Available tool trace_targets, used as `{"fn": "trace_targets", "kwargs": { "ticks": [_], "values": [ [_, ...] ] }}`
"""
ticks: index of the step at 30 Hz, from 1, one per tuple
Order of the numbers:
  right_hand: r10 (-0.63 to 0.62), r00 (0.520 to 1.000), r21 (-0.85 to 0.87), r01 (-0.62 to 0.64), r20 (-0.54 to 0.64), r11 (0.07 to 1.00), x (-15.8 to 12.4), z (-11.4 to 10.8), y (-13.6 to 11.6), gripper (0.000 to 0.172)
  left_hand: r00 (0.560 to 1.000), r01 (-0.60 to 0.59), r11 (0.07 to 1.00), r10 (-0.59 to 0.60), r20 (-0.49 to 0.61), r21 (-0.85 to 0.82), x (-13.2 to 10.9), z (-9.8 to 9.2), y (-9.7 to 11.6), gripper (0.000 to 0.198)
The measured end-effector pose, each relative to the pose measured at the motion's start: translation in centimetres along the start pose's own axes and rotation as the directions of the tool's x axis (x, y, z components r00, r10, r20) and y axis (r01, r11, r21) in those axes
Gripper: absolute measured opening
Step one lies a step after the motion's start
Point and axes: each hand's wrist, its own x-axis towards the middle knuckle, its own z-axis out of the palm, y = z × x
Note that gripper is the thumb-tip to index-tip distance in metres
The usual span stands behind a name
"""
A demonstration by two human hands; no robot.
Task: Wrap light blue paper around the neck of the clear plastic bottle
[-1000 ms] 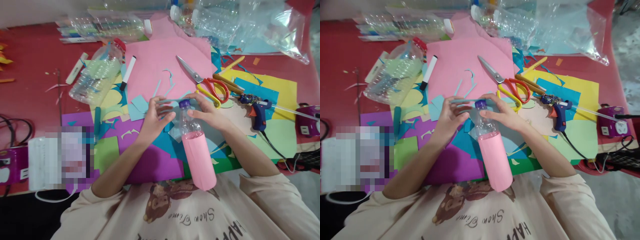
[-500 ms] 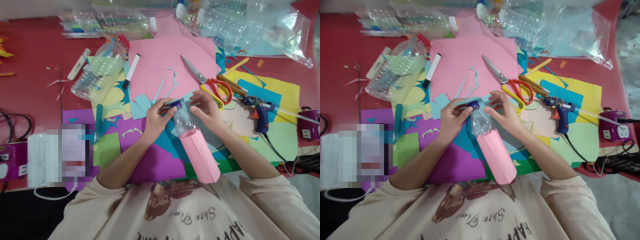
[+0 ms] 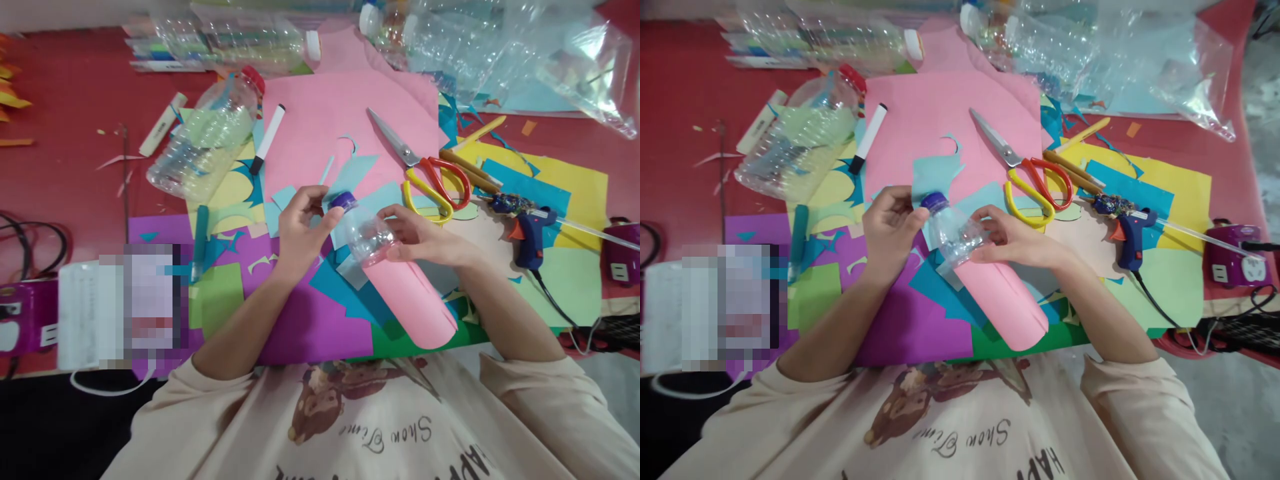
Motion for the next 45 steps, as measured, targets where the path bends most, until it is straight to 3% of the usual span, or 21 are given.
{"fn": "trace_targets", "kwargs": {
  "ticks": [3,6,9,13,16,18,22,27,30,33,35,37,41,45],
  "values": [
    [0.019,0.997,0.055,-0.023,0.068,0.998,-0.3,-1.6,-0.4,0.04,0.998,0.049,0.991,-0.042,0.056,-0.122,0.0,-0.2,0.0,0.038],
    [0.067,0.981,0.184,-0.101,0.182,0.978,-0.5,-2.4,-0.3,0.044,0.993,0.074,0.957,-0.046,0.108,-0.279,0.3,-0.6,-0.1,0.034],
    [0.096,0.96,0.293,-0.175,0.264,0.94,-0.6,-2.7,0.0,0.048,0.973,0.109,0.95,-0.041,0.228,-0.291,0.7,-0.9,0.0,0.027],
    [0.127,0.959,0.341,-0.212,0.254,0.916,-0.9,-3.2,0.1,0.051,0.917,0.094,0.956,0.025,0.398,-0.277,1.2,-1.8,0.1,0.027],
    [0.146,0.951,0.296,-0.227,0.272,0.928,-1.3,-3.6,-0.2,0.05,0.829,-0.023,0.99,0.096,0.552,-0.139,1.5,-2.8,0.9,0.045],
    [0.17,0.94,0.25,-0.248,0.295,0.936,-1.4,-3.6,-0.5,0.048,0.775,-0.103,0.995,0.086,0.625,-0.01,1.6,-3.5,1.6,0.047],
    [0.214,0.907,0.092,-0.263,0.363,0.96,-1.3,-3.2,-0.8,0.049,0.748,-0.197,0.966,0.039,0.663,0.166,1.4,-4.1,2.8,0.032],
    [0.194,0.909,-0.245,-0.106,0.369,0.964,-1.0,-3.8,-1.6,0.05,0.714,-0.187,0.961,-0.01,0.7,0.205,1.3,-4.4,2.3,0.032],
    [0.219,0.942,-0.557,-0.042,0.255,0.83,-2.0,-4.1,-2.9,0.053,0.749,-0.174,0.957,-0.023,0.663,0.23,1.3,-4.4,1.9,0.04],
    [0.208,0.978,-0.837,-0.097,0.02,0.539,-3.3,-2.5,-4.3,0.063,0.792,-0.166,0.953,-0.026,0.611,0.255,1.2,-4.2,1.8,0.043],
    [0.102,0.986,-0.917,-0.16,-0.131,0.366,-3.8,-0.7,-4.8,0.075,0.812,-0.167,0.952,-0.014,0.584,0.255,1.1,-4.1,1.8,0.042],
    [0.011,0.984,-0.955,-0.175,-0.178,0.238,-3.9,0.8,-5.0,0.074,0.821,-0.183,0.951,0.009,0.571,0.249,1.0,-4.0,1.7,0.039],
    [-0.075,0.984,-0.98,-0.149,-0.16,0.131,-3.5,1.8,-4.6,0.056,0.793,-0.293,0.929,0.104,0.6,0.226,0.5,-3.4,0.9,0.037],
    [-0.094,0.987,-0.987,-0.117,-0.128,0.109,-3.9,1.5,-3.8,0.05,0.705,-0.367,0.903,0.114,0.7,0.223,0.2,-2.6,0.1,0.043]
  ]
}}
